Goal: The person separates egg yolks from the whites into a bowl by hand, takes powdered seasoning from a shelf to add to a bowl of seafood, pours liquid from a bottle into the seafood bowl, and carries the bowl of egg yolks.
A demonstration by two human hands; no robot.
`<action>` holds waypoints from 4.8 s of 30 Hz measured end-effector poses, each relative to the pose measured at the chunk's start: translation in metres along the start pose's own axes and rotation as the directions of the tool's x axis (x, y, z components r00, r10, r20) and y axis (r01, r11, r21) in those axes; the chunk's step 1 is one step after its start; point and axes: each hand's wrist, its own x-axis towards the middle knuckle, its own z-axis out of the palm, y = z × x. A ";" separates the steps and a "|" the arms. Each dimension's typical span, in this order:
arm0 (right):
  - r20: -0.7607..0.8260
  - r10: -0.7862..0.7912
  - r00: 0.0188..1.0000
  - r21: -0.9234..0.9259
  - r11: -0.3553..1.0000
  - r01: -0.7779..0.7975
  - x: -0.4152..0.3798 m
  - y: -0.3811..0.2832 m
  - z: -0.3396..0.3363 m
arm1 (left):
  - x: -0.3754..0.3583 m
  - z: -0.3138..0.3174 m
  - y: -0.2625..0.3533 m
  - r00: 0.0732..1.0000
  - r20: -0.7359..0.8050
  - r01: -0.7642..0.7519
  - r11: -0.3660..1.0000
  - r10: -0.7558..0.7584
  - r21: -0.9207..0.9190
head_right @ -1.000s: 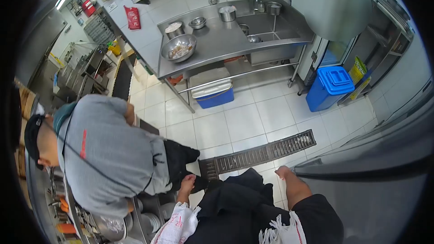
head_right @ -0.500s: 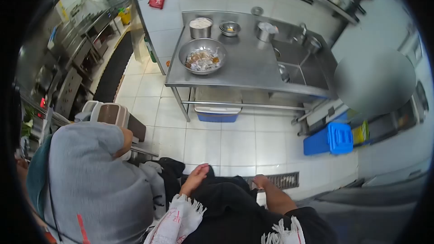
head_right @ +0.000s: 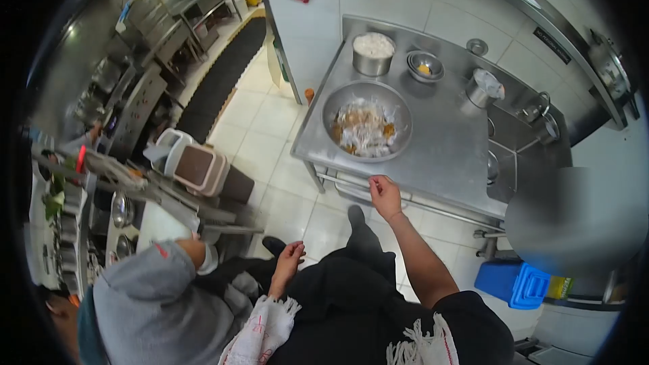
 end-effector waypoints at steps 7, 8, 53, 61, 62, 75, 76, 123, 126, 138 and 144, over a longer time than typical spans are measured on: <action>-0.380 -0.211 0.900 -0.177 0.972 0.153 0.221 -0.016 -0.091 | 0.087 0.027 0.120 0.998 -0.051 -0.030 0.960 0.046 0.277; -0.454 -0.176 0.873 -0.166 0.980 0.111 0.259 0.000 -0.113 | 0.098 0.026 0.131 0.997 -0.056 -0.039 0.951 0.059 0.306; 0.003 0.043 0.999 0.157 0.987 -0.043 0.349 -0.015 -0.149 | -0.002 0.057 -0.075 0.850 -0.472 0.189 0.972 -0.234 -0.143; 0.706 -0.197 0.680 0.181 0.979 0.096 0.156 -0.061 -0.002 | -0.092 0.145 -0.040 0.833 -0.495 -0.160 0.750 -0.246 -0.642; 0.779 -0.211 0.590 0.197 0.976 0.089 0.127 -0.071 0.012 | -0.109 0.154 -0.035 0.842 -0.498 -0.230 0.696 -0.208 -0.680; 0.808 -0.376 -0.454 0.499 0.846 0.188 -0.281 -0.171 0.083 | -0.347 0.217 -0.098 0.489 -0.835 -0.817 0.202 -0.251 -0.540; 0.801 -0.285 -0.526 0.415 0.898 0.145 -0.299 -0.169 0.087 | -0.359 0.225 -0.108 0.440 -0.845 -0.841 0.192 -0.303 -0.506; 0.785 0.159 -0.598 -0.158 0.986 0.054 -1.237 -0.436 0.492 | -0.875 -0.097 -0.783 -0.049 -0.272 -0.697 0.228 -0.961 -0.680; 0.792 0.159 -0.590 -0.176 0.984 0.029 -1.304 -0.442 0.533 | -0.939 -0.187 -0.803 -0.055 -0.364 -0.677 0.303 -0.930 -0.671; 0.719 0.174 -0.673 -0.155 0.984 0.089 -1.577 -0.525 0.689 | -1.148 -0.445 -0.884 -0.169 -0.444 -0.777 0.396 -0.880 -0.489; 0.697 0.129 -0.705 -0.191 0.982 -0.009 -1.693 -0.571 0.732 | -1.237 -0.503 -0.936 -0.141 -0.352 -0.824 0.307 -0.925 -0.477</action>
